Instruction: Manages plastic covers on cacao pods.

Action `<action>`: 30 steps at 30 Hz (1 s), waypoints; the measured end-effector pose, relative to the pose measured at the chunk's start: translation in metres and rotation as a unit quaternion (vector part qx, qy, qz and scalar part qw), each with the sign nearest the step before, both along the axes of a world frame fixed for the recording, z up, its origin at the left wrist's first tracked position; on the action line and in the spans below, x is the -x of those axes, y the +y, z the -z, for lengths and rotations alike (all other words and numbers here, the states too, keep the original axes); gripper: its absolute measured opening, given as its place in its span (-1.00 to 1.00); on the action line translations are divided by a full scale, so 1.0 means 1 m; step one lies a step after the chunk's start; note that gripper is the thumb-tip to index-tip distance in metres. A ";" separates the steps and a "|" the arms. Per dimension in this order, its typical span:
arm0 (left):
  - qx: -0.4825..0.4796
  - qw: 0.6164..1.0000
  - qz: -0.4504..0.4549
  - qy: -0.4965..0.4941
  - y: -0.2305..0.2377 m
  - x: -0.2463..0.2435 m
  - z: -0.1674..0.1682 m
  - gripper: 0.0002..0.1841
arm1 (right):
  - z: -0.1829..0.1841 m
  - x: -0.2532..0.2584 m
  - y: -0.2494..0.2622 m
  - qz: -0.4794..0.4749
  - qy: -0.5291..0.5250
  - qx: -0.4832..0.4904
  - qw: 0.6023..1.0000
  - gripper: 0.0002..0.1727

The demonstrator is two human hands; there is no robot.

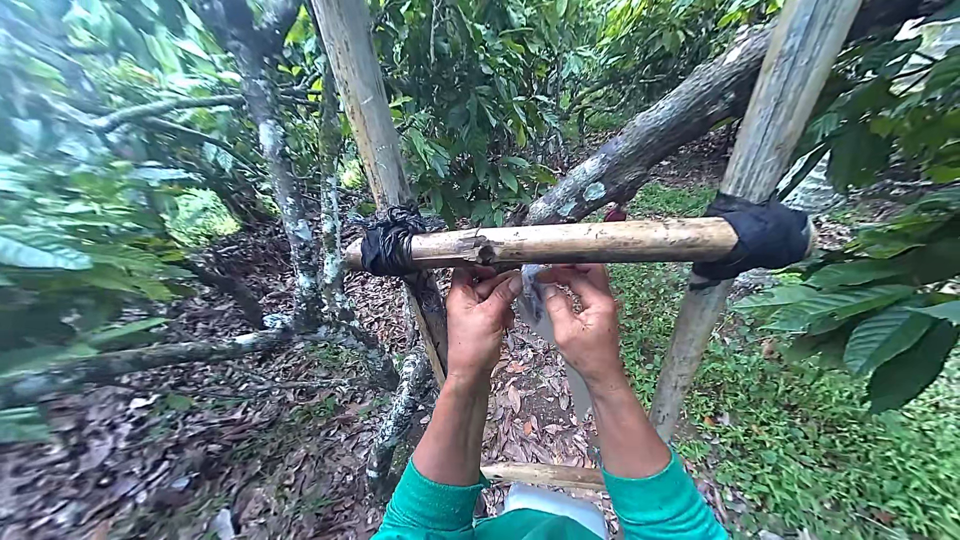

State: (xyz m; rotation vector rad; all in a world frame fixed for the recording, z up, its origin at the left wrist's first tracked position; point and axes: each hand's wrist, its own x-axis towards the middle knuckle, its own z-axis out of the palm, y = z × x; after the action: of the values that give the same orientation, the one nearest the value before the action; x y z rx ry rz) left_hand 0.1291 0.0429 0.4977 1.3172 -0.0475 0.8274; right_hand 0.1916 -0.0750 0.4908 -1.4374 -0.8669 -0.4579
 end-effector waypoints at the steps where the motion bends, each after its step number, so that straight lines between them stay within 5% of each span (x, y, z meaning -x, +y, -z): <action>1: -0.001 1.000 -0.002 0.002 0.000 0.000 -0.001 -0.67 | -0.001 0.000 0.001 -0.007 0.005 -0.001 1.000 -0.79; 6: -0.004 0.999 -0.029 -0.018 -0.003 -0.004 -0.004 -0.58 | -0.001 -0.009 0.010 -0.043 0.006 -0.067 0.997 -0.85; 12: 0.005 0.996 -0.065 -0.059 0.002 -0.003 0.003 -0.55 | -0.014 -0.023 0.017 -0.208 0.191 -0.205 0.937 -0.87; 18: 0.047 0.987 -0.121 -0.093 0.015 -0.012 0.007 -0.60 | -0.016 -0.052 0.021 -0.093 0.165 -0.236 0.953 -0.63; 21: 0.009 0.988 -0.117 -0.102 0.021 -0.011 0.010 -0.61 | -0.006 -0.048 0.005 -0.008 0.167 -0.098 0.981 -0.85; 25: -0.120 0.988 -0.044 -0.092 0.030 0.028 0.027 -0.51 | 0.027 -0.023 -0.065 -0.115 0.080 0.050 0.989 -0.66; 28: -0.150 0.985 0.071 -0.045 0.029 0.066 0.051 -0.57 | 0.076 0.020 -0.118 -0.234 0.166 0.178 0.942 -0.71; 30: -0.157 0.967 0.202 0.017 0.031 0.082 0.071 -0.63 | 0.125 0.041 -0.140 -0.265 0.247 0.365 0.857 -0.74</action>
State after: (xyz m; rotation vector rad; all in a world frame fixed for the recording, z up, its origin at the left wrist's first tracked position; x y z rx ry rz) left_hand 0.0473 0.0739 0.4265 1.5505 -0.4226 0.4593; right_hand 0.1507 -0.2154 0.3662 -1.7788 -0.9994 0.7201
